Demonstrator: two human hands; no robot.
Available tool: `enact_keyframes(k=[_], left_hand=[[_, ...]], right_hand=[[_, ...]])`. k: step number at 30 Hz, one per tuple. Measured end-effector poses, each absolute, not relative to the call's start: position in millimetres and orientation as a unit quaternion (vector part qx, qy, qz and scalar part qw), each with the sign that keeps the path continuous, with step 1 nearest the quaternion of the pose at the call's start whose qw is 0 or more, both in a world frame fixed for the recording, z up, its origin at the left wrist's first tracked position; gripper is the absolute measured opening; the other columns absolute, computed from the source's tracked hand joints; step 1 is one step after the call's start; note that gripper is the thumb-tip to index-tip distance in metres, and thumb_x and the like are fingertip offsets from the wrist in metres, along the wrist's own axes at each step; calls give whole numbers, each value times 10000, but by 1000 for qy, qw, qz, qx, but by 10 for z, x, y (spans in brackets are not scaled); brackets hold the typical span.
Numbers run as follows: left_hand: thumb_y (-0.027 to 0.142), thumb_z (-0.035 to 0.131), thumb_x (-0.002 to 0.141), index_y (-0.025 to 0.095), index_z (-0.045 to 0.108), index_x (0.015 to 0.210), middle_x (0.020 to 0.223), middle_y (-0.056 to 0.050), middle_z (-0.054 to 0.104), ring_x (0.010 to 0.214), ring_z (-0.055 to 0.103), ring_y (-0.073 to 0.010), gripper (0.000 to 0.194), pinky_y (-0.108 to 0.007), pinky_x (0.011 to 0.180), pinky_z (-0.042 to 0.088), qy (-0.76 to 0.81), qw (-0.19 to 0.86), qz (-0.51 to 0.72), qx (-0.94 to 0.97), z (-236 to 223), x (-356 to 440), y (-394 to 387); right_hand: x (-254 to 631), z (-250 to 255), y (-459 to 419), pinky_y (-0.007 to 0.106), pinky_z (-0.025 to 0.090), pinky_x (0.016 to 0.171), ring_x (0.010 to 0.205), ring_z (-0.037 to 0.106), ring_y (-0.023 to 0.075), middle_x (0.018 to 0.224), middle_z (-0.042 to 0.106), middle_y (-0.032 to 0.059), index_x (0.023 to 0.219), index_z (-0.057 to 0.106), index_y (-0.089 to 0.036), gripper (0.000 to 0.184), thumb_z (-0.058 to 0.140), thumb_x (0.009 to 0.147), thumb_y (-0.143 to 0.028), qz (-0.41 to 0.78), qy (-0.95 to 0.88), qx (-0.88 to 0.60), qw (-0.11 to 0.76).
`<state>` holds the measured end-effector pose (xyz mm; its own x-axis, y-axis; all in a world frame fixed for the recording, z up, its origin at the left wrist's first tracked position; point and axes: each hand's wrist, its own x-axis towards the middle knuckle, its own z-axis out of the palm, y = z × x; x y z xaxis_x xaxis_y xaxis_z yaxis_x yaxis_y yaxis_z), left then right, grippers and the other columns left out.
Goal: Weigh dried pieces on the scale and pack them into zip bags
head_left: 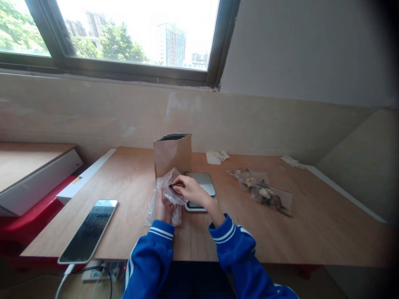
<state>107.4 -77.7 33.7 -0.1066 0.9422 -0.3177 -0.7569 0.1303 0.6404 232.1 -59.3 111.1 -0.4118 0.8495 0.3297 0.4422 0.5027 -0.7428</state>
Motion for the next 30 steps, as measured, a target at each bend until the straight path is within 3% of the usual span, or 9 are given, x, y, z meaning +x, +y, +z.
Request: enact_keyframes(k=[6, 8, 11, 14, 18, 30], left_hand=[[417, 420, 927, 206, 605, 1196, 1029, -98, 706, 916, 678, -209, 388, -312, 809, 539, 331, 648, 674, 126, 383, 1121, -776], [413, 477, 905, 207, 583, 1227, 945, -82, 707, 820, 681, -194, 397, -312, 769, 546, 335, 640, 682, 113, 371, 1128, -771], [407, 468, 911, 202, 552, 1265, 710, -18, 650, 599, 624, -141, 417, -278, 645, 544, 357, 627, 686, 99, 374, 1123, -783], [396, 389, 938, 203, 534, 1283, 601, 10, 579, 506, 568, -123, 421, -246, 548, 514, 380, 629, 671, 101, 417, 1117, -812], [408, 416, 923, 227, 524, 1289, 604, 19, 576, 468, 528, -111, 422, -225, 490, 468, 388, 629, 665, 107, 435, 1115, -832], [353, 469, 896, 189, 547, 1251, 584, 28, 557, 452, 481, -83, 399, -197, 485, 444, 334, 635, 686, 120, 342, 1116, -780]], right_hand=[[2298, 1313, -387, 281, 495, 742, 834, 633, 175, 920, 667, 61, 950, 586, -182, 176, 548, 873, -336, 254, -677, -434, 537], [2284, 1493, -237, 290, 495, 792, 888, 625, 175, 973, 654, 74, 998, 563, -185, 229, 507, 897, -382, 202, -634, -422, 616], [2244, 1820, 58, 320, 465, 879, 965, 594, 183, 1042, 633, 80, 1054, 532, -198, 261, 462, 921, -412, 111, -615, -408, 666], [2183, 2037, 376, 328, 429, 928, 1020, 561, 187, 1066, 623, 86, 1080, 520, -198, 244, 430, 942, -379, 53, -646, -400, 648], [2112, 1995, 661, 317, 421, 906, 995, 558, 197, 1048, 640, 79, 1045, 538, -198, 200, 415, 954, -327, 10, -696, -423, 580], [2253, 1812, 730, 255, 454, 814, 897, 615, 154, 959, 671, 23, 980, 592, -210, 254, 478, 911, -425, 121, -748, -331, 562]])
